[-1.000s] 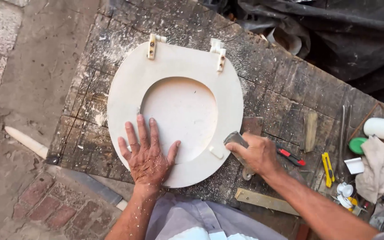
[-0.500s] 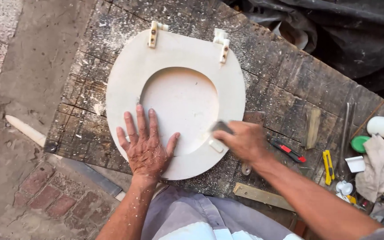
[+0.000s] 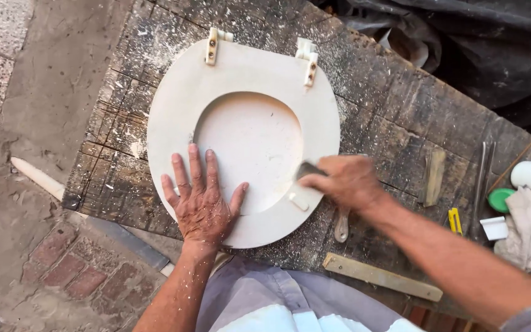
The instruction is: The person sands the surface of a white toilet seat using a sanding block. They hold the seat steady with their left hand while moving the sanding block with their right hand across the top surface and around the edges.
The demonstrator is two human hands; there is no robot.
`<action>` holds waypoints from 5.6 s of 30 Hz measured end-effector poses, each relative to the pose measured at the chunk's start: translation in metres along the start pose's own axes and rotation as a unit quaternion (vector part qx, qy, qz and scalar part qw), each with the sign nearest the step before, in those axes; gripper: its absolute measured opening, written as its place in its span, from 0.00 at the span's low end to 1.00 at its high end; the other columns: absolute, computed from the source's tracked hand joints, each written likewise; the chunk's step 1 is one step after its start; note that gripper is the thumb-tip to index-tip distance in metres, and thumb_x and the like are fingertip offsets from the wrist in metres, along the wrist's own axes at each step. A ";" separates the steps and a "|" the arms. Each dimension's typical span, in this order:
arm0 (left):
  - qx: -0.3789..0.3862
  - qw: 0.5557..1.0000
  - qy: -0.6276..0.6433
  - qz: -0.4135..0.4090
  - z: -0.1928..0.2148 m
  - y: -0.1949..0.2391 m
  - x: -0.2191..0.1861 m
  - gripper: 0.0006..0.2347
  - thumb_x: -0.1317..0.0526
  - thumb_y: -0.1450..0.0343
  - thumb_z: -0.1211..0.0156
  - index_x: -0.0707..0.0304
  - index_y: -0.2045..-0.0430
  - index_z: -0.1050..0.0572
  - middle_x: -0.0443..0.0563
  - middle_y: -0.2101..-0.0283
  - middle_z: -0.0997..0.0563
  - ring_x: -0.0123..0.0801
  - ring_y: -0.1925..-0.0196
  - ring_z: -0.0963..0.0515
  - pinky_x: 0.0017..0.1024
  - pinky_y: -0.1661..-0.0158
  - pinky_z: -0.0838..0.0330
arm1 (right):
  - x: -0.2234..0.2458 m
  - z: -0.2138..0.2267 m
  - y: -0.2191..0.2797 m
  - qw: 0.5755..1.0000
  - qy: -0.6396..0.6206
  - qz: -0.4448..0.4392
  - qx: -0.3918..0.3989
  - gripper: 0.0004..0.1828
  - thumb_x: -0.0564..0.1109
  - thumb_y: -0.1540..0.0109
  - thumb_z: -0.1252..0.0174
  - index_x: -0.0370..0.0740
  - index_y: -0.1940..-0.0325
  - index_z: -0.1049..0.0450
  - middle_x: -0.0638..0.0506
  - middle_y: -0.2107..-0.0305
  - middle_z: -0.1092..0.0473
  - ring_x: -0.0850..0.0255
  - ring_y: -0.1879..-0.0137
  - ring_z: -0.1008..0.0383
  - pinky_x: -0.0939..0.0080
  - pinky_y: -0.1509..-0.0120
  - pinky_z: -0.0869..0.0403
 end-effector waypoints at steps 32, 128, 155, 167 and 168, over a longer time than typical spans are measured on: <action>0.024 1.000 0.005 0.002 0.000 0.001 0.000 0.37 0.32 0.31 0.53 0.53 0.29 0.42 0.53 0.22 0.55 0.55 0.22 0.63 0.60 0.31 0.71 | 0.011 0.033 -0.049 0.975 0.041 0.137 0.171 0.27 0.72 0.42 0.40 0.48 0.74 0.24 0.56 0.85 0.28 0.64 0.75 0.23 0.69 0.68 0.25; -0.003 1.000 0.024 -0.003 -0.001 0.000 0.000 0.35 0.33 0.28 0.53 0.52 0.30 0.41 0.52 0.23 0.54 0.53 0.22 0.62 0.59 0.31 0.70 | 0.042 -0.019 -0.055 0.696 0.309 0.603 0.237 0.16 0.40 0.33 0.57 0.49 0.42 0.34 0.58 0.63 0.35 0.64 0.58 0.33 0.61 0.50 0.33; -0.004 1.000 0.017 0.005 -0.002 0.000 0.000 0.35 0.33 0.30 0.54 0.51 0.30 0.41 0.51 0.22 0.53 0.53 0.22 0.60 0.59 0.31 0.69 | 0.037 0.025 -0.028 0.966 0.068 0.205 0.145 0.13 0.49 0.30 0.56 0.47 0.64 0.29 0.58 0.82 0.36 0.64 0.76 0.30 0.67 0.67 0.25; 0.019 0.999 0.020 0.019 0.000 -0.002 -0.001 0.36 0.32 0.30 0.55 0.51 0.30 0.42 0.50 0.22 0.54 0.53 0.22 0.62 0.58 0.31 0.70 | 0.003 0.005 -0.009 0.990 -0.062 -0.119 0.050 0.24 0.63 0.36 0.48 0.39 0.68 0.27 0.41 0.79 0.28 0.45 0.70 0.24 0.50 0.63 0.25; 0.020 1.000 0.017 0.016 0.001 -0.001 -0.001 0.36 0.33 0.30 0.54 0.50 0.29 0.42 0.50 0.22 0.55 0.53 0.22 0.61 0.58 0.31 0.70 | 0.007 -0.009 0.016 0.991 -0.079 -0.088 0.059 0.20 0.60 0.35 0.44 0.42 0.69 0.26 0.46 0.82 0.27 0.54 0.75 0.24 0.59 0.66 0.24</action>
Point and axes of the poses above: each hand's wrist, its own y-axis away from the middle knuckle, its own z-axis out of the back of the hand, x = y × z, the point moved 1 cm from there along -y, towards the middle knuckle
